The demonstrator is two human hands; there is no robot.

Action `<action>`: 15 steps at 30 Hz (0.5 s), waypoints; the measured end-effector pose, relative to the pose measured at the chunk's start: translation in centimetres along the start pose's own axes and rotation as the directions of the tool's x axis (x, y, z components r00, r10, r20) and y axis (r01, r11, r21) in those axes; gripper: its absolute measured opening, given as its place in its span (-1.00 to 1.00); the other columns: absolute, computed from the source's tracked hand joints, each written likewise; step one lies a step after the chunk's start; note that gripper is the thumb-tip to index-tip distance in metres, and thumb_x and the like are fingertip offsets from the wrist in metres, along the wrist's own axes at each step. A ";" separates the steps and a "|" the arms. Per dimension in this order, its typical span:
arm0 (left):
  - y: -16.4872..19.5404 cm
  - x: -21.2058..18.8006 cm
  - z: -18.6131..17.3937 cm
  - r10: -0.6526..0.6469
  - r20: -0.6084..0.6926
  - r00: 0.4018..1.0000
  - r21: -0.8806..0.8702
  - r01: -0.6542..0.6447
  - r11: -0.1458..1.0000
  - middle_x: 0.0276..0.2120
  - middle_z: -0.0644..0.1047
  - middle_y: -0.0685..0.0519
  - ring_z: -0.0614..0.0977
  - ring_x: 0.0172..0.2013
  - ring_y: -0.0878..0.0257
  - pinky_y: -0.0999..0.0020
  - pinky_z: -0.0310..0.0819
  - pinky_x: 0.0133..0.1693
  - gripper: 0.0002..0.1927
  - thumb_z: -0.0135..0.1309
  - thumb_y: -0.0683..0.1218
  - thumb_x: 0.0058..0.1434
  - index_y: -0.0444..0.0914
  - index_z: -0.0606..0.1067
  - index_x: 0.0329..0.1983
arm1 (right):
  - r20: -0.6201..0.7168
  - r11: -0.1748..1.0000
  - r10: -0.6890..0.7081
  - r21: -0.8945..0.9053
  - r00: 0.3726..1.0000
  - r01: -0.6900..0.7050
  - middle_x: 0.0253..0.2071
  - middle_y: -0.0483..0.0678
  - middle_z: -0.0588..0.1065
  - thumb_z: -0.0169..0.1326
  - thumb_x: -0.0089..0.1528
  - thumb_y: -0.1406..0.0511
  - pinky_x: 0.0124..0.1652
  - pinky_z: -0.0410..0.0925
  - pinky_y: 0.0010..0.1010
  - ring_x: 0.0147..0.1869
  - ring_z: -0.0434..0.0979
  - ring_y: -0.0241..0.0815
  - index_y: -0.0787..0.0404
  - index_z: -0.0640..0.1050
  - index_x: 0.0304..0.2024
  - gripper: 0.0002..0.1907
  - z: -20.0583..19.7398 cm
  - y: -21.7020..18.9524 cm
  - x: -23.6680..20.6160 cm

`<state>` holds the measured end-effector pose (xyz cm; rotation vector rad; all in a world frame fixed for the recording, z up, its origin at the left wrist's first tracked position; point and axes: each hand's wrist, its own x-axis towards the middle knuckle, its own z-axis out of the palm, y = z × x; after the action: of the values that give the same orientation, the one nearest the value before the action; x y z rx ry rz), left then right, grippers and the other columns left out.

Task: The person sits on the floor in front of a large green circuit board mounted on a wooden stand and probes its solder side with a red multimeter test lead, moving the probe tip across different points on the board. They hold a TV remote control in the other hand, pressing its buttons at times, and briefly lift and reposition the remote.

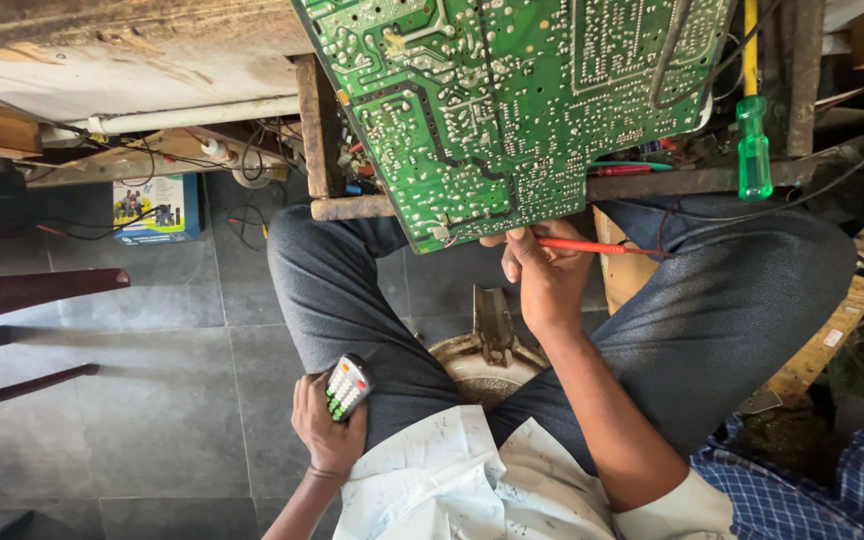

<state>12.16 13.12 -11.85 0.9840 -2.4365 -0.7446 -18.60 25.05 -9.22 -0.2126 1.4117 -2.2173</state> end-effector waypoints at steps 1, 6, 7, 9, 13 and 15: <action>0.0 0.0 0.0 0.004 0.000 1.000 -0.001 -0.004 1.000 -0.22 0.46 -0.22 0.50 -0.20 -0.20 -0.01 0.39 -0.13 -0.55 0.14 -0.16 -0.11 -0.39 0.44 -0.10 | 0.002 1.000 -0.001 -0.002 1.000 0.001 -0.26 0.15 0.61 0.18 0.37 0.26 -0.45 0.22 -0.58 -0.47 0.34 -0.40 0.31 0.53 -0.16 -0.79 0.0 0.0 0.0; 0.1 0.2 0.0 0.036 -0.007 0.999 -0.012 -0.036 0.999 -0.21 0.47 -0.21 0.50 -0.19 -0.21 -0.01 0.39 -0.13 -0.55 0.17 -0.15 -0.09 -0.38 0.45 -0.09 | 0.001 1.000 0.007 0.007 1.000 -0.007 -0.25 0.15 0.61 0.18 0.37 0.25 -0.44 0.23 -0.58 -0.44 0.37 -0.39 0.30 0.53 -0.16 -0.79 0.0 0.0 0.0; 0.2 0.3 0.0 0.031 -0.009 0.999 -0.012 -0.032 0.999 -0.21 0.48 -0.21 0.50 -0.19 -0.21 -0.01 0.39 -0.13 -0.55 0.17 -0.16 -0.10 -0.38 0.45 -0.09 | -0.003 1.000 0.012 0.014 1.000 -0.012 -0.25 0.15 0.62 0.18 0.37 0.25 -0.45 0.23 -0.58 -0.45 0.36 -0.39 0.30 0.53 -0.16 -0.79 0.0 0.1 0.1; 0.3 0.3 0.0 0.019 -0.008 1.000 -0.014 -0.019 1.000 -0.20 0.48 -0.20 0.51 -0.19 -0.20 0.00 0.40 -0.13 -0.55 0.16 -0.16 -0.11 -0.37 0.45 -0.09 | -0.014 1.000 0.005 0.002 1.000 -0.005 -0.26 0.14 0.62 0.18 0.37 0.25 -0.45 0.23 -0.58 -0.46 0.35 -0.40 0.30 0.53 -0.16 -0.79 0.0 0.2 0.0; 0.3 0.3 0.0 0.005 -0.001 1.000 -0.008 -0.005 1.000 -0.22 0.47 -0.21 0.51 -0.20 -0.20 0.00 0.39 -0.14 -0.54 0.17 -0.17 -0.12 -0.38 0.45 -0.10 | -0.013 1.000 -0.007 0.013 1.000 0.007 -0.25 0.12 0.62 0.17 0.38 0.25 -0.44 0.24 -0.58 -0.46 0.34 -0.41 0.29 0.53 -0.15 -0.80 -0.1 0.4 0.0; 0.4 0.3 0.0 0.008 -0.005 1.000 -0.005 -0.008 1.000 -0.22 0.47 -0.21 0.50 -0.19 -0.21 0.00 0.39 -0.13 -0.55 0.16 -0.17 -0.12 -0.38 0.44 -0.10 | -0.013 1.000 -0.003 0.000 1.000 0.003 -0.25 0.11 0.61 0.16 0.38 0.25 -0.44 0.23 -0.58 -0.46 0.34 -0.41 0.30 0.54 -0.14 -0.80 -0.1 0.4 0.0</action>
<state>11.79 13.13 -11.54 0.9726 -2.4313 -0.7446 -18.52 25.02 -9.63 -0.2005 1.4188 -2.2251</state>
